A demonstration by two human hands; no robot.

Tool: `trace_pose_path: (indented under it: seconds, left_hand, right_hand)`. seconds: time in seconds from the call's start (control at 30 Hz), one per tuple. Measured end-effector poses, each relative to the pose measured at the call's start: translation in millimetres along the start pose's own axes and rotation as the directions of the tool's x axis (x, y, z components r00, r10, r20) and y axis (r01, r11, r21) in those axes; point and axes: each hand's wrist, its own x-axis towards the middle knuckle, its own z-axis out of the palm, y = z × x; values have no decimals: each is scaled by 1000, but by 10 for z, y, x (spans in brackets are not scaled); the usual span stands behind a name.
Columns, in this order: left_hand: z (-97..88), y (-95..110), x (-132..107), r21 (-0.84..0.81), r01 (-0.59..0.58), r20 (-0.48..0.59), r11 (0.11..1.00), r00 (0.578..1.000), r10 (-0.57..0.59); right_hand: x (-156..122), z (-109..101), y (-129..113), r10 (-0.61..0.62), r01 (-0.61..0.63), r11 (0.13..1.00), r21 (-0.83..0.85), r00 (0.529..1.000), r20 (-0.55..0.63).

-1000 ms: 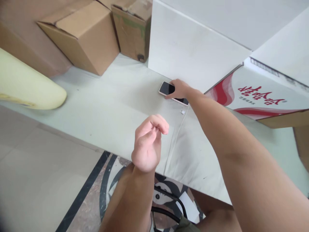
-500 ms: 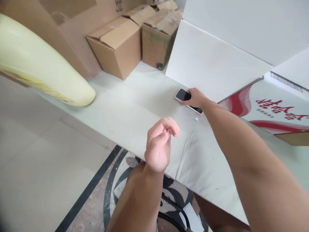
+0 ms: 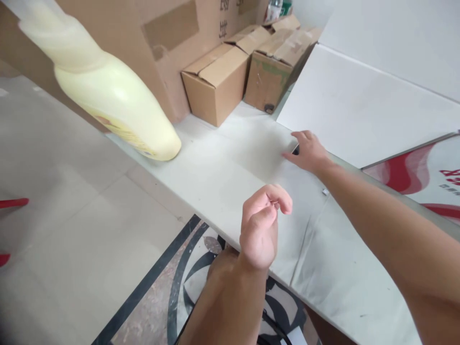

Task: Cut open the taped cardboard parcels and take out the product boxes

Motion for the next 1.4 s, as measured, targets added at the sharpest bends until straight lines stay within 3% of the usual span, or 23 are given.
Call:
trace_pose_path:
  seconds: [0.1, 0.2, 0.27, 0.33, 0.43, 0.6, 0.73, 0.87, 0.97, 1.03, 1.1, 1.17, 1.2, 1.23, 1.27, 1.3, 1.37, 1.4]
  left_hand:
    - [-2, 15, 7, 9, 7, -29, 1000, 1000, -6]
    - [2, 19, 29, 28, 42, -73, 999, 997, -40]
    - [-10, 41, 59, 23, 39, -122, 999, 992, -36]
    - [-35, 86, 96, 10, -8, -188, 1000, 982, 10]
    - [-76, 162, 141, 16, -56, -278, 998, 959, 58]
    - [-102, 187, 138, 48, -39, -228, 998, 972, 49]
    - [-101, 199, 95, 97, -34, -213, 995, 975, 54]
    - [-106, 244, 70, 140, -105, -190, 985, 973, 131]
    - [-118, 254, 60, 225, -196, -184, 954, 953, 239]
    - [-139, 261, 54, 343, -282, -226, 896, 901, 370]
    - [-177, 282, 53, 479, -346, -292, 807, 804, 518]
    - [-224, 315, 62, 597, -328, -349, 732, 716, 605]
    - [-244, 331, 72, 647, -289, -366, 706, 694, 620]
    - [-259, 341, 84, 689, -245, -362, 682, 699, 617]
    - [-264, 342, 98, 724, -201, -333, 660, 736, 590]
    - [-257, 332, 111, 752, -162, -279, 639, 800, 532]
    - [-204, 276, 129, 794, -107, -119, 598, 938, 325]
    - [-160, 234, 129, 813, -87, -37, 576, 979, 200]
  right_hand:
    - [263, 104, -672, -191, 191, 981, 26, 981, -17]
    - [696, 202, -1510, -392, 397, 917, 28, 914, -108]
    - [996, 250, -2009, -414, 424, 905, 39, 898, -151]
    - [1219, 293, -2357, -399, 412, 910, 56, 903, -160]
    - [1294, 348, -2542, -333, 346, 936, 62, 929, -159]
    - [939, 243, -2332, -311, 320, 947, 12, 928, -207]
    - [742, 44, -2116, -248, 253, 967, 17, 956, -154]
    - [529, -170, -1946, -237, 235, 971, -34, 968, -81]
    - [137, -354, -1765, -309, 305, 950, -74, 949, -55]
    - [-268, -475, -1553, -347, 342, 936, -83, 936, -57]
    - [-787, -576, -1251, -353, 348, 935, -76, 932, -77]
    - [-1402, -640, -895, -288, 286, 958, -36, 944, -164]
    - [-1734, -654, -716, -235, 237, 971, -24, 939, -250]
    - [-2072, -653, -545, -161, 171, 985, -5, 916, -368]
    - [-2408, -640, -387, -16, 35, 999, 30, 879, -477]
    - [-2729, -612, -243, 149, -133, 989, 68, 824, -547]
    - [-3291, -523, 11, 445, -430, 884, 183, 654, -612]
    - [-3516, -465, 127, 572, -560, 797, 228, 577, -582]
